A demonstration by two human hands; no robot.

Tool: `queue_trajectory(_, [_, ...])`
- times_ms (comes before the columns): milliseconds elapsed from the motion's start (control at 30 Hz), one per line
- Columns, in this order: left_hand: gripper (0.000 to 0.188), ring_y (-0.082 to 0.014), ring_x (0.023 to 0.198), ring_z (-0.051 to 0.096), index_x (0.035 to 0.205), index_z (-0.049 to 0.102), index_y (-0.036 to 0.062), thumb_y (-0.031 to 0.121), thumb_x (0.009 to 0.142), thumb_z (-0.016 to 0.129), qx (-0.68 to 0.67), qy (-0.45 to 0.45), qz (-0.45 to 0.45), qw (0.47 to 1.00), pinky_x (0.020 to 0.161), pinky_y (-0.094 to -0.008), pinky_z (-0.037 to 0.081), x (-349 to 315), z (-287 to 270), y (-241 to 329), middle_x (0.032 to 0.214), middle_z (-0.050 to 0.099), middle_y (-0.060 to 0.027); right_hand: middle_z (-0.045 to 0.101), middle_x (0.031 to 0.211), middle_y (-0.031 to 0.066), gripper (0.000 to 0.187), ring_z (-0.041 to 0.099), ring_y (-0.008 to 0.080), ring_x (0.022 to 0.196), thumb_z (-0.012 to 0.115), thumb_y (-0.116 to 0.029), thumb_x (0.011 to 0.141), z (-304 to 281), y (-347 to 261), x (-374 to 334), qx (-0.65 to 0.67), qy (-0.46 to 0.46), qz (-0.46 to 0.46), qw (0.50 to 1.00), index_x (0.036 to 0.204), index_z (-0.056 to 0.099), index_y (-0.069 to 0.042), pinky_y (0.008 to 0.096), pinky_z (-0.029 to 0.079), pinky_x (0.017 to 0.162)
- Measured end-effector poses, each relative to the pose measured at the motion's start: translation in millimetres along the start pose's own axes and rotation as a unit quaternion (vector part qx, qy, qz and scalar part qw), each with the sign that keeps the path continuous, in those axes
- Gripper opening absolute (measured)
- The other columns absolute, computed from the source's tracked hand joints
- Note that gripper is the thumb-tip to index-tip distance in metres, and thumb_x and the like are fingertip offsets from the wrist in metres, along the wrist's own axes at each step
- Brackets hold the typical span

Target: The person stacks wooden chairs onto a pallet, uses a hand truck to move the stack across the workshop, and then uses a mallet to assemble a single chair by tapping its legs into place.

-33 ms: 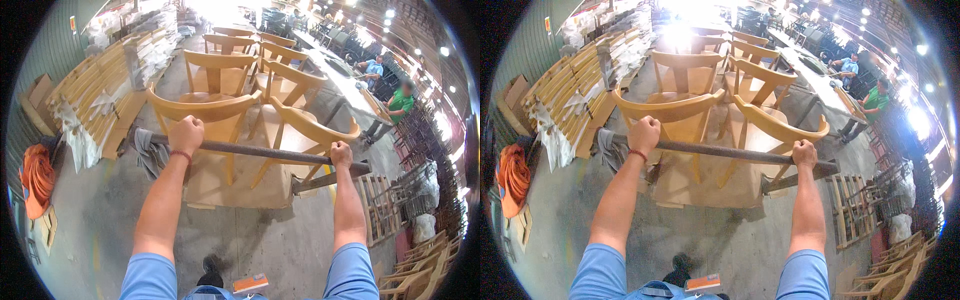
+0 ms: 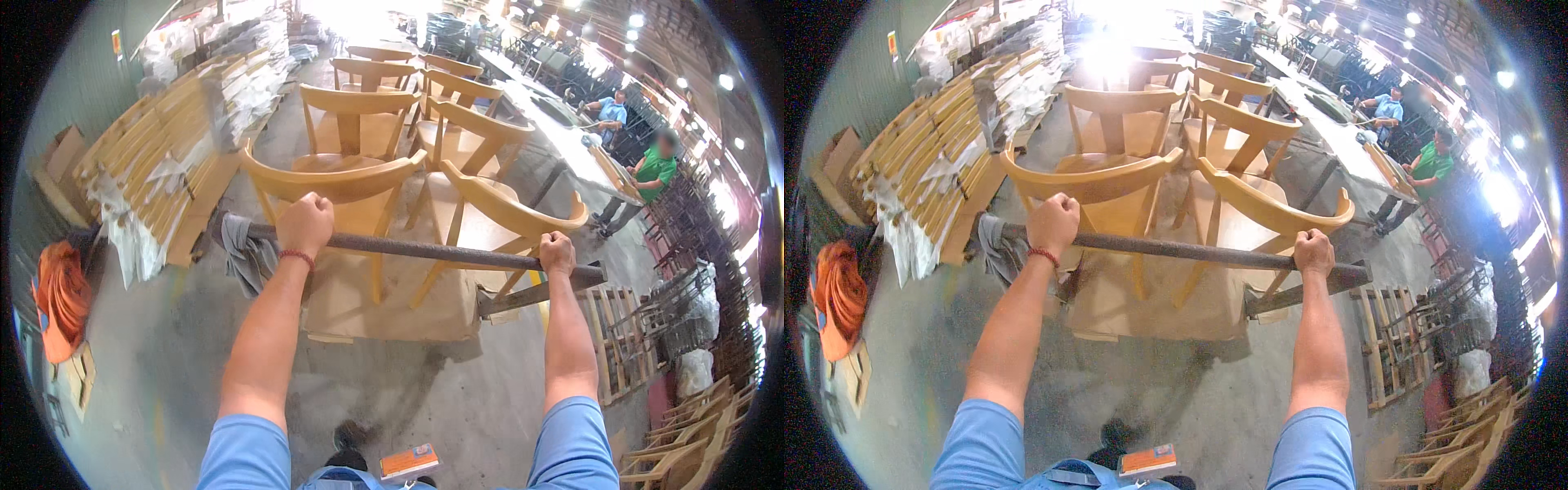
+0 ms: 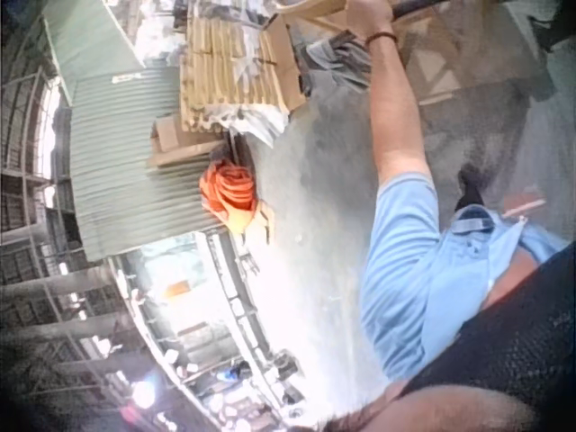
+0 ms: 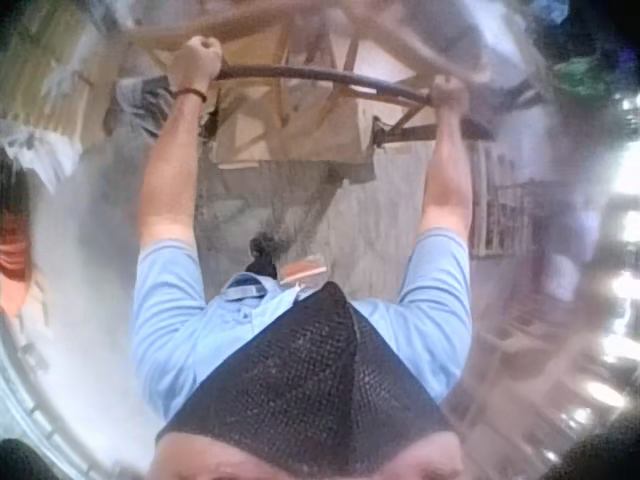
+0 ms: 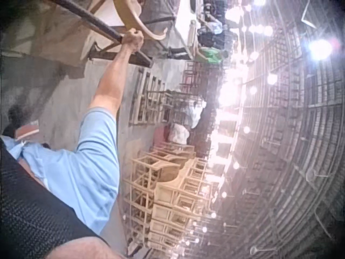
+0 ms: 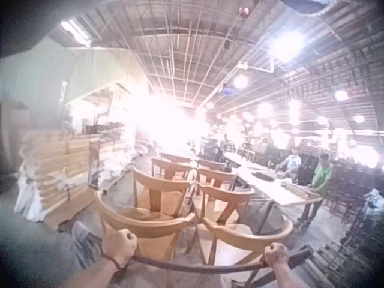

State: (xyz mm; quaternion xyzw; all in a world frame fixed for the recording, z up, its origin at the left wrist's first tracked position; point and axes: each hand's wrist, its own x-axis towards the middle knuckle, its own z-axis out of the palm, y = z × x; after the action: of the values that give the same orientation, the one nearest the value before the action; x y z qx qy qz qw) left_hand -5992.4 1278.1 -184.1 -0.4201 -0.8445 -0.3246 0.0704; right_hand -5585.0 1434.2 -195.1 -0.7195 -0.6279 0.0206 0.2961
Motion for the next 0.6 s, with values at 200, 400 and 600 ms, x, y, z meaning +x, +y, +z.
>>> queue_trajectory(200, [0.032,-0.0371,0.081,0.064,0.084,0.068,0.0083,0.032,0.086,0.048,0.003,0.014,0.005,1.000,0.074,-0.0460,0.050,114.2,55.4,-3.8,0.084,0.066,-0.0195,0.066,0.096,0.0183,0.034,0.062,0.0375,0.095,0.050,-0.034,0.079,75.8,-58.1,85.2,0.019,0.016,-0.004,1.000,0.093,0.069,-0.010,0.0448,0.047,0.082])
queue_trajectory(400, [0.034,-0.0395,0.085,0.063,0.086,0.068,0.0060,0.033,0.083,0.048,0.036,0.026,0.038,0.998,0.075,-0.0458,0.050,252.2,114.0,-7.5,0.085,0.066,-0.0214,0.067,0.095,0.0179,0.034,0.063,0.0373,0.090,0.051,-0.036,0.080,133.2,-125.5,179.2,0.051,0.058,-0.023,0.997,0.090,0.069,-0.009,0.0458,0.049,0.080])
queue_trajectory(600, [0.036,-0.0377,0.087,0.063,0.088,0.068,0.0049,0.035,0.083,0.049,0.072,-0.009,0.008,0.997,0.078,-0.0442,0.048,372.3,162.1,-15.0,0.088,0.066,-0.0198,0.067,0.093,0.0191,0.033,0.064,0.0377,0.090,0.050,-0.036,0.083,208.9,-194.2,265.5,0.078,0.018,-0.016,0.997,0.090,0.068,-0.010,0.0471,0.049,0.081])
